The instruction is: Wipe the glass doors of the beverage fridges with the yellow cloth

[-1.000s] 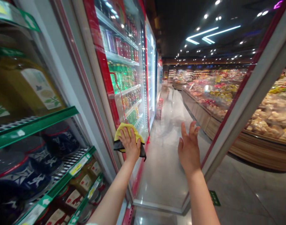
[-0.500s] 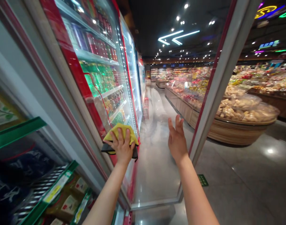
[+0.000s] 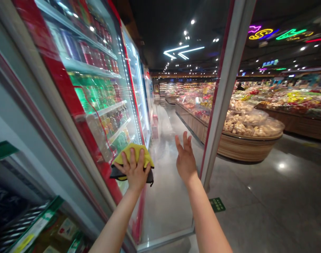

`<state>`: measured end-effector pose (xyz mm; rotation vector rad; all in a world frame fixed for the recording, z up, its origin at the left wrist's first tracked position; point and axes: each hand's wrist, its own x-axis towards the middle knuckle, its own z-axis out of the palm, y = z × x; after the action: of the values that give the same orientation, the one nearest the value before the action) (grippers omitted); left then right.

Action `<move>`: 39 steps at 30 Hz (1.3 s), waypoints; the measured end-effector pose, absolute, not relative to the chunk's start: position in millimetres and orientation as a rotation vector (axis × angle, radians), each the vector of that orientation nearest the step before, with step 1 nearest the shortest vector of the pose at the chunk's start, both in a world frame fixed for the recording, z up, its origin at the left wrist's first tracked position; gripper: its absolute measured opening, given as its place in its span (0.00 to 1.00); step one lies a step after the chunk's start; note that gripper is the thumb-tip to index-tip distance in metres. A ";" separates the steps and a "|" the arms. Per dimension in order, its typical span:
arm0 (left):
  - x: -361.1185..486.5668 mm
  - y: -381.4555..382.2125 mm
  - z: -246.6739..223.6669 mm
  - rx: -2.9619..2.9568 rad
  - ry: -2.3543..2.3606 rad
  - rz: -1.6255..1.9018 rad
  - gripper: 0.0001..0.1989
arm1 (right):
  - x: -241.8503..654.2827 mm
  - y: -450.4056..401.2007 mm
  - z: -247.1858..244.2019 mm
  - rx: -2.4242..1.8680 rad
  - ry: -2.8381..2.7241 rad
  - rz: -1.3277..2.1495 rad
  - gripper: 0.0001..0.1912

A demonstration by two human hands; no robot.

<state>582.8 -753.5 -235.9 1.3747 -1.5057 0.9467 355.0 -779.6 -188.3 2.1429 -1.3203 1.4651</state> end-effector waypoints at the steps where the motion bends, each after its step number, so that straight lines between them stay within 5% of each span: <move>1: 567.7 -759.2 -223.5 1.396 -1.483 0.929 0.40 | 353.1 -780.4 -187.9 2.151 -1.306 1.474 0.51; 10: 524.0 -767.7 -263.9 1.132 -1.982 1.230 0.32 | 270.1 -789.8 -217.3 2.294 -1.197 1.215 0.46; 18: 451.8 -795.9 -221.6 1.347 -1.668 0.997 0.35 | 240.9 -799.8 -247.9 2.229 -1.267 1.041 0.48; 25: 466.6 -773.5 -285.3 1.167 -2.014 1.086 0.30 | 219.0 -797.2 -245.6 2.341 -1.162 0.998 0.50; 33: 409.8 -795.4 -221.7 1.422 -1.582 0.885 0.35 | 209.0 -789.3 -252.9 2.392 -1.015 1.202 0.38; 39: 403.2 -784.4 -270.9 1.276 -1.875 0.915 0.33 | 192.0 -768.2 -299.3 2.276 -1.025 1.399 0.32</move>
<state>403.2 -784.4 -270.9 1.2759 -1.8753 0.9146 192.0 -768.2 -299.3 2.2756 -1.0249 1.3990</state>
